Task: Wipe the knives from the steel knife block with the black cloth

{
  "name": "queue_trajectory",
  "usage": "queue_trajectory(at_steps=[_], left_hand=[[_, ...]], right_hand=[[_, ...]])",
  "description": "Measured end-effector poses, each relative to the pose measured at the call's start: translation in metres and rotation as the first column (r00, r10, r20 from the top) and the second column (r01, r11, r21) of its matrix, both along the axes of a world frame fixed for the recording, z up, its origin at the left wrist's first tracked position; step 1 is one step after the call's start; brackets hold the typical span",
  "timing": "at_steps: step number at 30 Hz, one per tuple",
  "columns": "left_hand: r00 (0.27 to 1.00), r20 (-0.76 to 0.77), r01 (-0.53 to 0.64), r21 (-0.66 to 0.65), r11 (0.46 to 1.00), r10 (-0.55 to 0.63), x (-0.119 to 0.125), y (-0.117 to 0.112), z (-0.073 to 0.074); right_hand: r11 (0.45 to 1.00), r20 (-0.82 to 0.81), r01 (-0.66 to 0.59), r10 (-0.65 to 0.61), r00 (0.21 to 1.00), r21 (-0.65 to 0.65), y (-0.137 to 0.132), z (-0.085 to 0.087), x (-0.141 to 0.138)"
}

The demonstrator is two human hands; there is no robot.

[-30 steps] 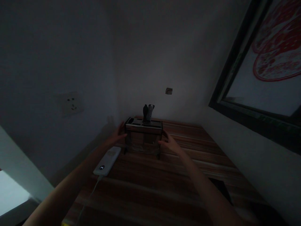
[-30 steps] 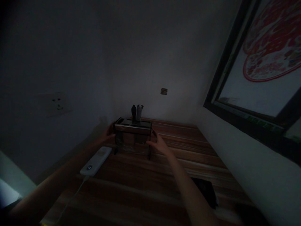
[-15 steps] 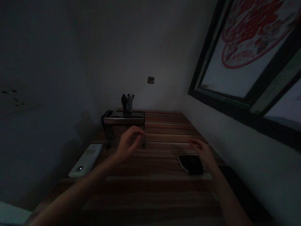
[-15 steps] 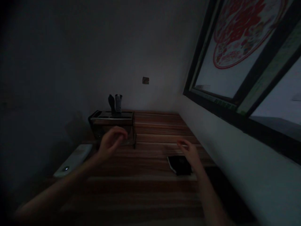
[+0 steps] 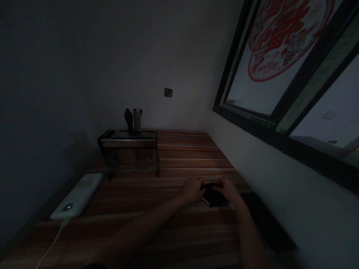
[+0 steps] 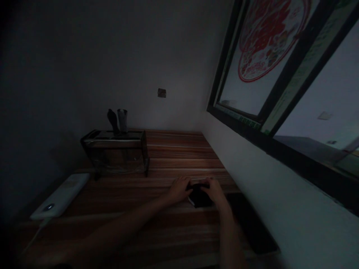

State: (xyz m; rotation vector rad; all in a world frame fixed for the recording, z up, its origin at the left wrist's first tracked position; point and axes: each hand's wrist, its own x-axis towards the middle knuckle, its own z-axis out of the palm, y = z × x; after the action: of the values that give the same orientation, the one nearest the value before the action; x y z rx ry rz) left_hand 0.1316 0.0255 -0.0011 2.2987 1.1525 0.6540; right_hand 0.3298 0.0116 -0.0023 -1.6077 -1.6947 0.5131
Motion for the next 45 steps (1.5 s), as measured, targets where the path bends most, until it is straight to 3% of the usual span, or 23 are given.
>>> queue_trajectory(at_steps=[4, 8, 12, 15, 19, 23, 29, 34, 38, 41, 45], left_hand=[[0.995, 0.104, 0.004, -0.091, 0.996, 0.006, -0.013, 0.004, 0.0], [0.973, 0.227, -0.01, -0.143, 0.99, 0.043, -0.049, 0.001, 0.013], [0.952, 0.287, -0.058, -0.164, 0.985, 0.103, -0.112, -0.003, 0.033], [0.938, 0.271, -0.175, -0.171, 0.97, 0.217, -0.174, -0.002, 0.042], [0.911, 0.159, -0.361, -0.142, 0.922, 0.382, -0.25, -0.008, 0.039], [0.868, -0.023, -0.497, -0.037, 0.867, 0.496, -0.287, -0.023, 0.027], [0.814, -0.254, -0.497, 0.16, 0.853, 0.522, -0.284, -0.034, 0.026], [0.784, -0.34, -0.444, 0.28, 0.852, 0.52, -0.264, -0.041, 0.032], [0.796, -0.398, -0.365, 0.285, 0.886, 0.456, -0.251, -0.05, 0.029], [0.812, -0.396, -0.326, 0.301, 0.896, 0.429, -0.244, -0.052, 0.037], [0.923, -0.217, -0.236, 0.33, 0.914, 0.317, -0.212, -0.045, 0.06]], right_hand=[[0.993, -0.102, -0.116, 0.116, 0.988, 0.002, -0.004, 0.01, -0.011], [0.984, -0.18, -0.18, 0.18, 0.967, 0.019, -0.005, 0.018, -0.045], [0.957, -0.323, -0.291, 0.279, 0.904, 0.01, -0.002, 0.027, -0.099], [0.915, -0.415, -0.402, 0.356, 0.837, -0.026, -0.001, 0.032, -0.14], [0.86, -0.408, -0.501, 0.424, 0.808, -0.098, 0.0, 0.028, -0.183], [0.866, -0.3, -0.493, 0.451, 0.841, -0.079, -0.001, 0.008, -0.207], [0.904, -0.261, -0.423, 0.394, 0.881, -0.063, 0.001, -0.015, -0.207], [0.916, -0.214, -0.399, 0.383, 0.898, -0.035, -0.004, -0.012, -0.206], [0.914, -0.197, -0.406, 0.395, 0.897, -0.017, -0.008, -0.007, -0.209], [0.917, -0.191, -0.398, 0.386, 0.903, -0.029, -0.007, -0.007, -0.209], [0.944, -0.245, -0.331, 0.318, 0.916, -0.011, 0.001, -0.011, -0.205]])
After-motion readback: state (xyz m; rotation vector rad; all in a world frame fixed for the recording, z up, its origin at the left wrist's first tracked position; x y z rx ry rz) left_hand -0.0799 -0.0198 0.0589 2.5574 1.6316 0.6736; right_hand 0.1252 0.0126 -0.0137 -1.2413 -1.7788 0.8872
